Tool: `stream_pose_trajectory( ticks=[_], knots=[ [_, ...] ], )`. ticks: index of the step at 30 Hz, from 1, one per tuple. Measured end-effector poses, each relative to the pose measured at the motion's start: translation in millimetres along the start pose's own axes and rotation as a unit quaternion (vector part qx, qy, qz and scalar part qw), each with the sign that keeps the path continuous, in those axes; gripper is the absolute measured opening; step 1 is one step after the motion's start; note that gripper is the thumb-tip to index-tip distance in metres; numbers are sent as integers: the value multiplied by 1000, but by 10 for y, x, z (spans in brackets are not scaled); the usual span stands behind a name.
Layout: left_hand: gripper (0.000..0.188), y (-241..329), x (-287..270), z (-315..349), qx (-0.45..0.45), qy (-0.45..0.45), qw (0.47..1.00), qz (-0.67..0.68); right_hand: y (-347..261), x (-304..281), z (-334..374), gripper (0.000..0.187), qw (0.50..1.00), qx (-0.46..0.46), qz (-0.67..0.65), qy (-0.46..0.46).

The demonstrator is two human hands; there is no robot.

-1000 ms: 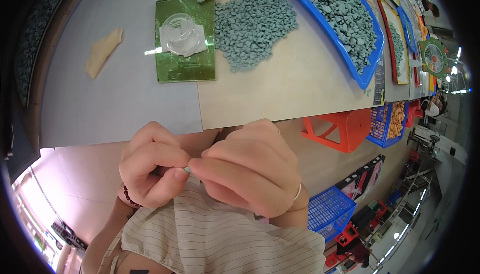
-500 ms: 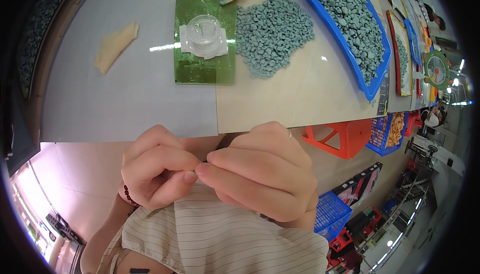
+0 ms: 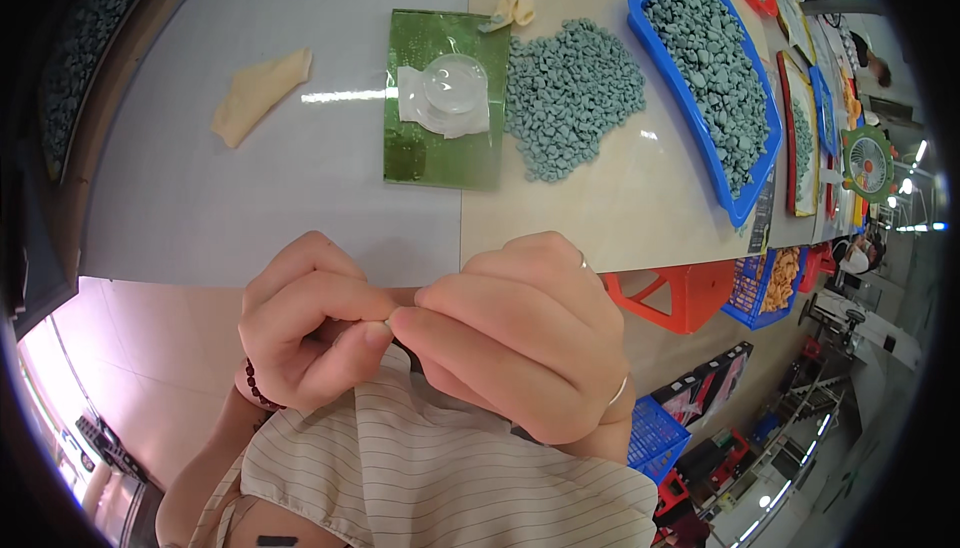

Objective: The person assembles small parts by picking them up from the table, dipping pieces into an adhesive container, and fitting them together by hand. They also refill the adhesive container using a squeeze bottle.

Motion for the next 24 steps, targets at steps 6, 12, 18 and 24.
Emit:
stream_pose_trajectory(
  ticks=[6, 12, 18, 24],
  knots=[
    [16, -35, -96, -18, 15, 30, 999, 2, 186, -225, -136, 27, 993, 72, 94, 23],
    [14, -289, -65, 162, -89, 79, 968, 219, 431, -181, -306, 23, 973, 26, 226, 43],
    [13, -161, -50, 105, 38, 11, 971, 237, 392, -132, -345, 24, 965, 3, 262, 23],
    [18, -282, -176, 178, -21, 98, 951, 294, 402, -166, -332, 21, 976, 23, 216, 27]
  ],
)
Point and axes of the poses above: each hand's wrist, its own z-axis away from the middle knuckle, its own x-axis out of the palm, y = z × x, the point moved 10 cm from there along -z, towards the middle knuckle, and after that the axes turned 15 degrees about -y, right-handed, at the moved point
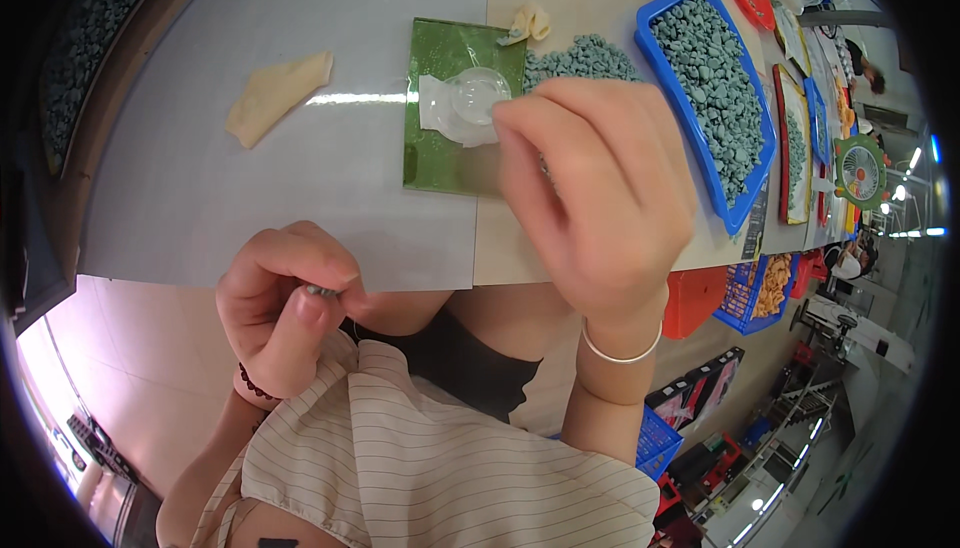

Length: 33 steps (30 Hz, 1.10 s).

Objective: The person assembles small parts by picking them up from the table, dipping pieces into an adhesive container, and fitting them together by hand. They also refill the adhesive container using a squeeze bottle.

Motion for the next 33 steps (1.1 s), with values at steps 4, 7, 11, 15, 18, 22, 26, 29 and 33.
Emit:
stream_pose_trajectory(
  ticks=[4, 7, 11, 15, 18, 22, 26, 29, 33],
  knots=[
    [19, 122, 62, -50, 57, -71, 989, -114, 211, -48, 238, 17, 946, 126, -295, 42],
    [20, 234, 177, -36, 127, -107, 966, -200, 150, 136, 392, 14, 869, 154, -470, 30],
    [20, -71, 177, 96, 6, -19, 999, 26, -73, 243, 441, 17, 837, 124, -533, -26],
    [20, 4, 277, 2, 89, -48, 995, 11, -124, 155, 533, 26, 853, 128, -506, -4],
    [22, -7, 337, -15, 80, -74, 994, -15, -142, 94, 557, 27, 883, 141, -447, -1],
    [22, -27, 348, 5, 70, -51, 996, -3, -197, 69, 553, 27, 897, 129, -423, -13],
    [24, -15, 389, 5, 75, -56, 995, -28, -223, -3, 565, 26, 918, 128, -376, -2],
    [24, -4, 405, 4, 73, -71, 993, -54, -268, -36, 573, 26, 930, 106, -351, 12],
    [23, -2, 427, -2, 92, -80, 990, -74, -425, -202, 619, 29, 958, 4, -248, 146]
  ],
)
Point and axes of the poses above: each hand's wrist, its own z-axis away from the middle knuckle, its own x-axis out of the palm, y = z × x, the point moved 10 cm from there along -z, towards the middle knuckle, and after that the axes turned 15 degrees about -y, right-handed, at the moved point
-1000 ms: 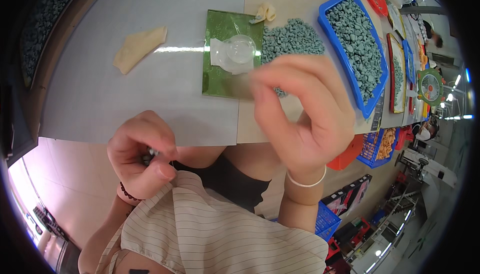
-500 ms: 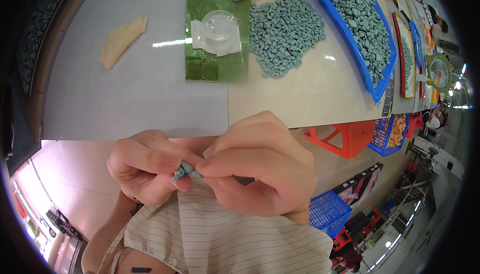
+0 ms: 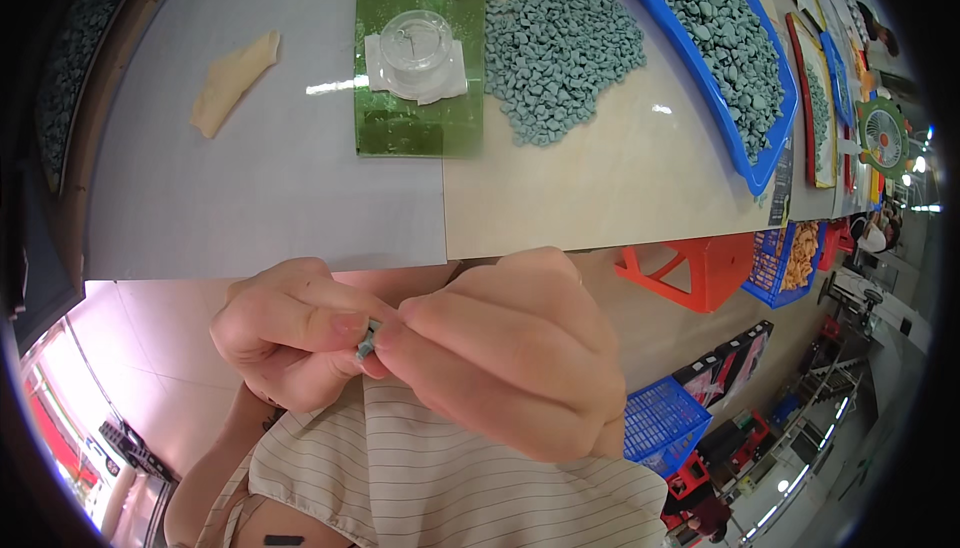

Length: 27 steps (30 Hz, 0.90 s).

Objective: The person assembles small parts by picking them up from the table, dipping pieces into an adhesive container, and fitting them together by hand. They also refill the adhesive container using a squeeze bottle.

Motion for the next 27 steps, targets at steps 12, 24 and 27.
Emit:
stream_pose_trajectory(
  ticks=[12, 24, 27],
  knots=[
    [18, -296, 119, -30, -172, -47, 967, 181, 184, -16, 43, 21, 991, 83, -66, -81],
    [31, -402, 180, 63, -203, -60, 917, 339, 693, -1212, 159, 24, 921, 262, 263, 118],
    [21, -453, 39, 145, -175, 89, 798, 569, 1335, -1763, 271, 25, 893, 331, 291, 96]
  ],
)
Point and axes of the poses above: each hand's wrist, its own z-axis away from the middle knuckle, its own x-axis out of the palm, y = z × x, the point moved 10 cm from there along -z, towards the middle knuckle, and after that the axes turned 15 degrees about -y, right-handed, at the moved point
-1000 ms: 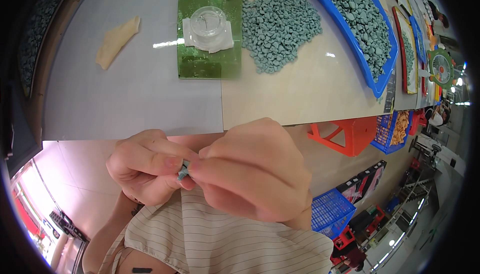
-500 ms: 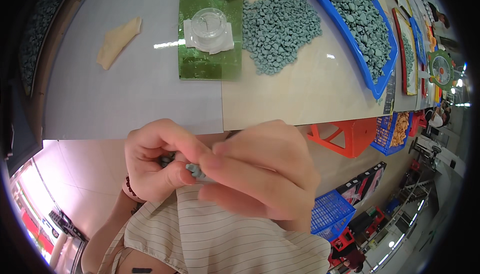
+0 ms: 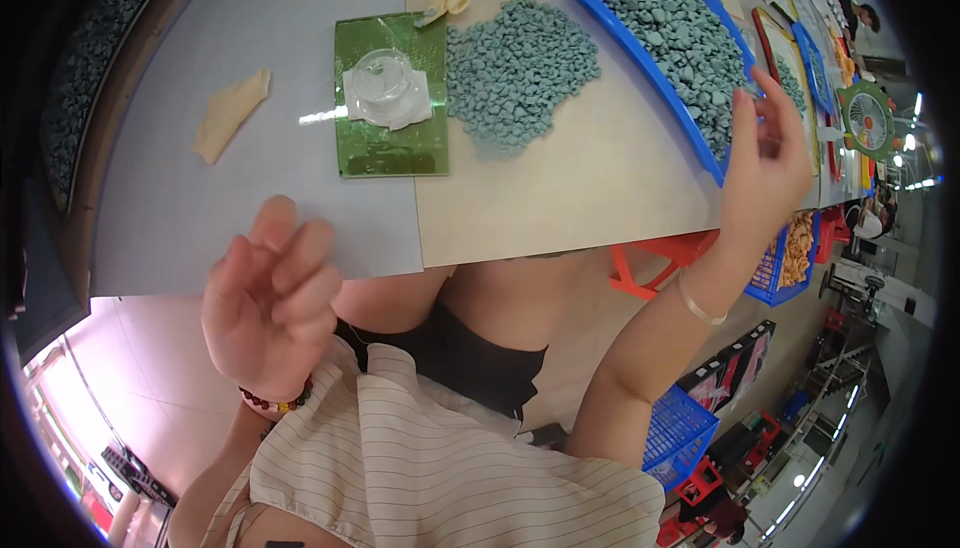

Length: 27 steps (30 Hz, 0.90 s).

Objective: The person assembles small parts by picking them up from the table, dipping pieces into an adhesive container, and fitting them together by hand. They also refill the adhesive container using a squeeze bottle.

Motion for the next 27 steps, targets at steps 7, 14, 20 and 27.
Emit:
stream_pose_trajectory(
  ticks=[7, 14, 20, 27],
  knots=[
    [14, 72, 56, 5, 72, 73, 991, -86, -118, 158, 140, 21, 995, -39, -94, -23],
    [30, -141, 98, -89, 33, -30, 999, -29, -918, 934, 492, 11, 956, -154, -20, -247],
    [28, -174, 143, -121, 13, -48, 991, -127, -869, 883, 492, 10, 960, -157, 17, -229],
    [29, -116, 160, -82, 23, -36, 989, -142, -897, 934, 441, 9, 962, -130, -24, -239]
  ],
)
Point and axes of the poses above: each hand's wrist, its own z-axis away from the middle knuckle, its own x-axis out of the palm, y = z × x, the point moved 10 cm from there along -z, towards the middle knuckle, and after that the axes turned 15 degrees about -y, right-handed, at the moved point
